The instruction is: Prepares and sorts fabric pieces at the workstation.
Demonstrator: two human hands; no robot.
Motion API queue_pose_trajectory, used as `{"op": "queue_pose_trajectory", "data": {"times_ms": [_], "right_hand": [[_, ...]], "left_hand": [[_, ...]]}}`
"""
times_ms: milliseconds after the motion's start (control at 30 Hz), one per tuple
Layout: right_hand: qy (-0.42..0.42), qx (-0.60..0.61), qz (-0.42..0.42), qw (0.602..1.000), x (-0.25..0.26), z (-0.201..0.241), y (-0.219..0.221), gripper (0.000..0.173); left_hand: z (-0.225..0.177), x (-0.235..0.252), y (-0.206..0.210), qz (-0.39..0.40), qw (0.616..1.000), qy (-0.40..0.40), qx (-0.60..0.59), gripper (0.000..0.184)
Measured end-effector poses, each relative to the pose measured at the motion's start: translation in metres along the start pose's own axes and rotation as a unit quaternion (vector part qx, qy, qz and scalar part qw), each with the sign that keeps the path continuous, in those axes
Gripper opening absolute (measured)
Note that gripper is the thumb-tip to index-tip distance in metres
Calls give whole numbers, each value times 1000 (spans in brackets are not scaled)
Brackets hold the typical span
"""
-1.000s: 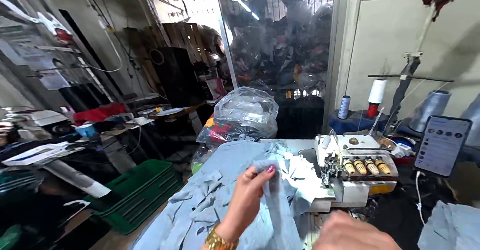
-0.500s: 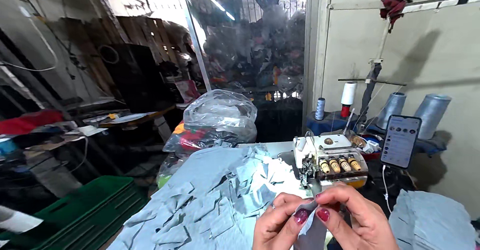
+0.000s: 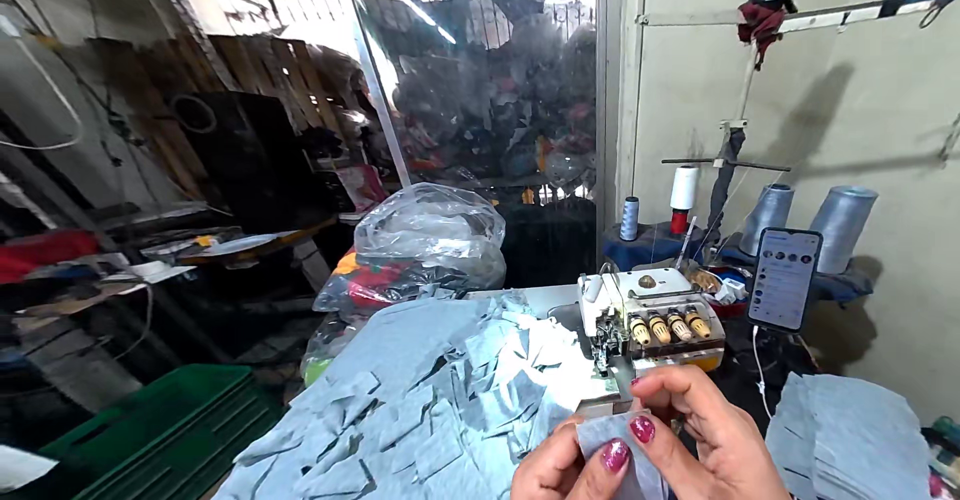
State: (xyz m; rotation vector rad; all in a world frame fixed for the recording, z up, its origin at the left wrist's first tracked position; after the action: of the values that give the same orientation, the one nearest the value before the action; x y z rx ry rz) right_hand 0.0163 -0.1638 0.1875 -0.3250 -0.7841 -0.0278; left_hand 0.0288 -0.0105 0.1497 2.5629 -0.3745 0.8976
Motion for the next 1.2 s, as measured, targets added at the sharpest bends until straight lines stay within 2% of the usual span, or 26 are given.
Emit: {"op": "queue_pose_trajectory", "data": {"times_ms": [100,133,200,267,333,367,433,533,633,967,1200], "right_hand": [[58,44,110,991,7,-2,-7,35],[72,66,141,985,10,-4,-8,35],[67,129,162,976,15,-11,-6,24],[29,164,111,980,18,-27,-5,11],[31,159,12,987,15,-56,-8,13],[64,150,-35,986,10,-74,-9,16],[183,113,-90,972,-3,-109,-6,19],[337,70,-82,935,-17,-148,13,21],[388,56,-106,914,-12,-161,29,20],[355,-22,-167,920,-5,-172,54,18],[337,-2,-177,925,-18,-169,46,24]], "left_hand": [[-4,2,-2,-3,1000,-19,2,14],[-3,2,-3,-2,1000,-25,1,15],[0,3,-7,14,999,-49,-13,22],[10,-1,-14,68,990,-117,-35,40],[31,-9,-24,69,969,-227,-61,41],[44,-12,-31,34,959,-274,-61,37],[65,-6,-51,-48,947,-315,-27,32],[90,19,-81,-122,938,-309,95,22],[111,38,-105,-156,932,-280,170,17],[120,36,-122,-208,936,-237,156,19],[128,44,-125,-226,936,-186,198,20]]}}
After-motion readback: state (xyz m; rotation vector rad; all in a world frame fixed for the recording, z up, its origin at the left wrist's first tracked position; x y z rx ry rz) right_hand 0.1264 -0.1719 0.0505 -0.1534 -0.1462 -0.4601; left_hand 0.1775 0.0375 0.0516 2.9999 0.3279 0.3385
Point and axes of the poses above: each hand's wrist, its own x-axis towards the middle knuckle, its own y-axis out of the palm, z = x × y, the point moved 2 cm from there along x, towards the middle knuckle, and after that the axes turned 3 degrees about y, right-handed, at the moved point
